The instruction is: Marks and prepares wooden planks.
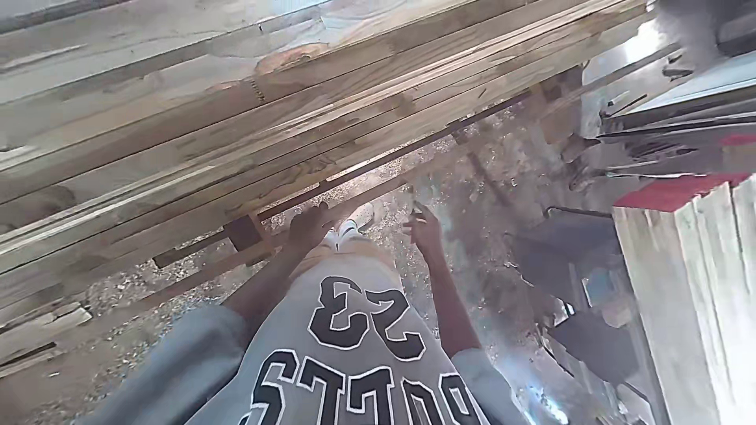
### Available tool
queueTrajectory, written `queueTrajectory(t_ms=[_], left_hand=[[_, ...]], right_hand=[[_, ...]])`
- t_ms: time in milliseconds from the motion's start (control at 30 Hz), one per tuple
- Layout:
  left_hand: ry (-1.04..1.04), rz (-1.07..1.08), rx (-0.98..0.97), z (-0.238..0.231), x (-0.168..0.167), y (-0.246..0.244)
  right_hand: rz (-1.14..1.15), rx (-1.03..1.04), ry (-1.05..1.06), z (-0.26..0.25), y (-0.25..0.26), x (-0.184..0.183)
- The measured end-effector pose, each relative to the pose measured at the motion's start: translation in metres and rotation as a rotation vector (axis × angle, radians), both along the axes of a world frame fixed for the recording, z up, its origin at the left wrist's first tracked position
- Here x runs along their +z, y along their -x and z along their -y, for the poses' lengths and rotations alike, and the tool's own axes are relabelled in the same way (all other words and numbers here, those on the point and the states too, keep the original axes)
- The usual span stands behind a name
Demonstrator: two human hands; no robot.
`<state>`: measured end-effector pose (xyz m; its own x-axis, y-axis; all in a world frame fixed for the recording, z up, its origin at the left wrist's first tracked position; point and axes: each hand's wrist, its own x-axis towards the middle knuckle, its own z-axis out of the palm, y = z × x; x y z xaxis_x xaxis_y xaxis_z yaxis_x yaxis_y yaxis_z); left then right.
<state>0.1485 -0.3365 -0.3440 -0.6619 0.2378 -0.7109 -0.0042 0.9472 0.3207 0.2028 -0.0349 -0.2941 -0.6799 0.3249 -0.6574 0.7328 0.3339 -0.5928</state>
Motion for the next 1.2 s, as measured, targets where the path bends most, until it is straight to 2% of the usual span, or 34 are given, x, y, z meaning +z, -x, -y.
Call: queueTrajectory(t_ms=[133,233,333,400,500,567,733,800,867,933,1033,1100,1200], left_hand=[[-0.014,0.035,-0.064,0.002,-0.003,0.002],[-0.166,0.184,-0.088,0.018,-0.016,0.021],[-0.389,0.42,0.099,0.033,-0.028,0.032],[-0.477,0.531,0.251,0.033,-0.026,0.026],[-0.391,0.368,0.101,0.029,-0.029,0.026],[-0.311,0.258,0.013,0.026,-0.027,0.021],[-0.177,0.239,-0.023,0.024,-0.026,0.017],[-0.114,0.21,0.0,0.025,-0.019,0.015],[-0.009,0.083,0.016,0.017,-0.008,0.013],[0.061,-0.062,0.032,0.011,-0.006,0.004],[0.114,-0.192,0.016,0.005,-0.017,-0.001],[0.117,-0.228,0.02,0.003,-0.022,-0.004],[0.131,-0.198,0.032,0.004,-0.025,-0.006]], right_hand=[[-0.223,0.228,-0.44,-0.02,0.016,-0.028],[-0.023,0.409,-0.593,-0.009,0.016,-0.033],[0.218,0.455,-0.603,-0.005,0.018,0.009],[0.225,0.379,-0.548,-0.013,0.027,0.034],[0.097,0.167,-0.417,-0.029,0.059,0.03],[0.108,0.077,-0.266,-0.019,0.066,0.024],[0.183,0.172,0.036,0.037,0.03,0.024],[0.198,0.121,0.199,0.037,0.016,0.023],[0.14,0.02,0.268,0.024,0.008,0.02],[0.041,0.004,0.129,0.011,0.004,0.015],[-0.109,0.246,-0.293,-0.007,0.019,-0.009],[-0.152,0.366,-0.449,-0.006,0.029,-0.033],[0.103,0.467,-0.572,0.01,0.02,-0.047]])
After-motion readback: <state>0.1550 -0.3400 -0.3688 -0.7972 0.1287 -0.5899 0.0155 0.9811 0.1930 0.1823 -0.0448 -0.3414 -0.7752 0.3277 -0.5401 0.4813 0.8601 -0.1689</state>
